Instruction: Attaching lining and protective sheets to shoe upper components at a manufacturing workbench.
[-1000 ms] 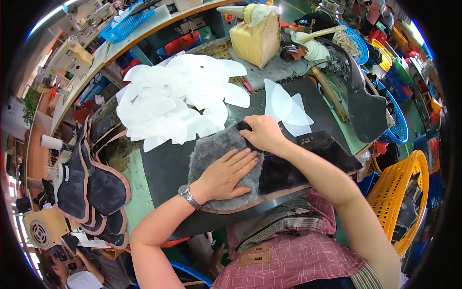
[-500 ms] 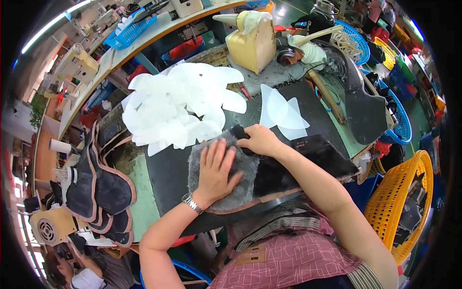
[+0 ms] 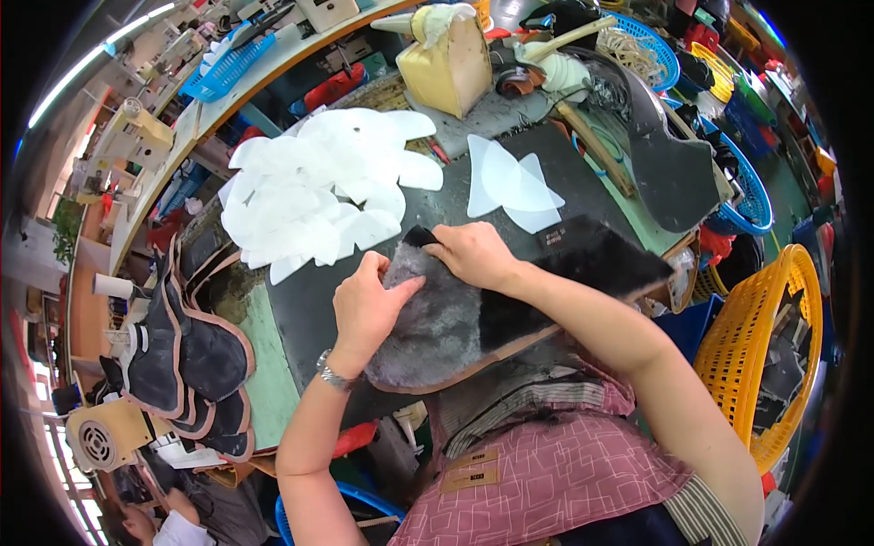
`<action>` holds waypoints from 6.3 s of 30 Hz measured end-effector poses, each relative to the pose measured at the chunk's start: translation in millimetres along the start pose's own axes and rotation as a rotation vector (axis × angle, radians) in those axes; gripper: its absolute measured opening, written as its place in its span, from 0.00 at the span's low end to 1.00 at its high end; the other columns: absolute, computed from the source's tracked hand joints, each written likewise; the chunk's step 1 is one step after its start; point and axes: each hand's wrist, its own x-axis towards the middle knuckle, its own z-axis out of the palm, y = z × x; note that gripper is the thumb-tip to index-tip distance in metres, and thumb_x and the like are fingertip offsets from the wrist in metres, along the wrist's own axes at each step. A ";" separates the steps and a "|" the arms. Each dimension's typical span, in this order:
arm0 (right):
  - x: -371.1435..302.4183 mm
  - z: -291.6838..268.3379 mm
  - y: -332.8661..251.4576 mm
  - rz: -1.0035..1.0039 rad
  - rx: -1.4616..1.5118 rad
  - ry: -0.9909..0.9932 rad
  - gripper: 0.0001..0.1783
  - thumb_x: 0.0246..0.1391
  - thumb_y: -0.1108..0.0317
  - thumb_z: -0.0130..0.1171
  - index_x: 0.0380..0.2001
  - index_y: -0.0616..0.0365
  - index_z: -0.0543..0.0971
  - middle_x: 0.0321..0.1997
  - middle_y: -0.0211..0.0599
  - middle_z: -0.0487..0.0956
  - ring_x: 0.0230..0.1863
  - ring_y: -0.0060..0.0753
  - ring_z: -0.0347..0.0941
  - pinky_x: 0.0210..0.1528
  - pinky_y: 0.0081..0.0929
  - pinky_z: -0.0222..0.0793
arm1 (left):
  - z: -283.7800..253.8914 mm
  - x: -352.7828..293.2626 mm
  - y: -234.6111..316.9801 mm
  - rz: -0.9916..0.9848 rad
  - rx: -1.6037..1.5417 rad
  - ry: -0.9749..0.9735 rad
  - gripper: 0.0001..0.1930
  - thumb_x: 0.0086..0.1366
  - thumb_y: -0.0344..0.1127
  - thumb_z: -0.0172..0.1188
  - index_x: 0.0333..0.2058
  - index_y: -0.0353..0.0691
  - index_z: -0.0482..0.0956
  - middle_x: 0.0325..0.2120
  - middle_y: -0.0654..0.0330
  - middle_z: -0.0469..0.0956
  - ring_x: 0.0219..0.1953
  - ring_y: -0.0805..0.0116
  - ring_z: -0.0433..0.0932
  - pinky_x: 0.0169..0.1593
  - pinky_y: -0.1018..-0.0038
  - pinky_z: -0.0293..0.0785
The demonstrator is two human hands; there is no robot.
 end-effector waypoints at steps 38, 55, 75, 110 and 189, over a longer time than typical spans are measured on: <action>-73.7 -37.2 -6.3 -0.283 -0.371 -0.188 0.27 0.52 0.55 0.52 0.46 0.69 0.72 0.52 0.47 0.71 0.56 0.42 0.64 0.62 0.36 0.53 | 49.9 27.8 -3.6 0.067 0.039 -0.202 0.21 0.48 0.50 0.64 0.26 0.33 0.80 0.24 0.46 0.78 0.31 0.49 0.79 0.35 0.62 0.73; -84.4 -46.5 -44.1 -0.461 -0.320 -0.610 0.46 0.42 0.41 0.56 0.57 0.66 0.63 0.62 0.52 0.61 0.65 0.46 0.54 0.64 0.52 0.45 | 44.6 74.4 -54.4 0.682 0.466 0.390 0.27 0.45 0.56 0.63 0.35 0.40 0.71 0.27 0.59 0.73 0.33 0.61 0.73 0.35 0.66 0.69; 21.0 -209.5 -94.9 0.270 0.955 0.204 0.15 0.61 0.66 0.47 0.43 0.67 0.75 0.37 0.29 0.78 0.35 0.16 0.73 0.40 0.18 0.69 | -52.1 -70.5 89.6 0.231 -1.361 -0.243 0.30 0.55 0.30 0.64 0.55 0.33 0.63 0.46 0.57 0.73 0.45 0.70 0.73 0.49 0.73 0.71; -0.1 48.9 -132.6 -0.013 0.689 -0.613 0.19 0.58 0.65 0.51 0.52 0.58 0.68 0.36 0.31 0.71 0.29 0.20 0.68 0.33 0.19 0.67 | -62.4 -334.2 -98.9 -0.633 0.240 1.093 0.21 0.57 0.34 0.56 0.48 0.35 0.65 0.26 0.42 0.76 0.27 0.44 0.77 0.29 0.57 0.73; -4.6 -79.7 -57.8 -0.083 0.408 -0.539 0.14 0.49 0.71 0.59 0.41 0.60 0.77 0.30 0.39 0.79 0.26 0.29 0.74 0.32 0.23 0.70 | -54.4 -34.2 -3.2 0.348 -0.085 -0.374 0.10 0.53 0.36 0.60 0.29 0.34 0.78 0.21 0.54 0.76 0.25 0.66 0.74 0.32 0.71 0.70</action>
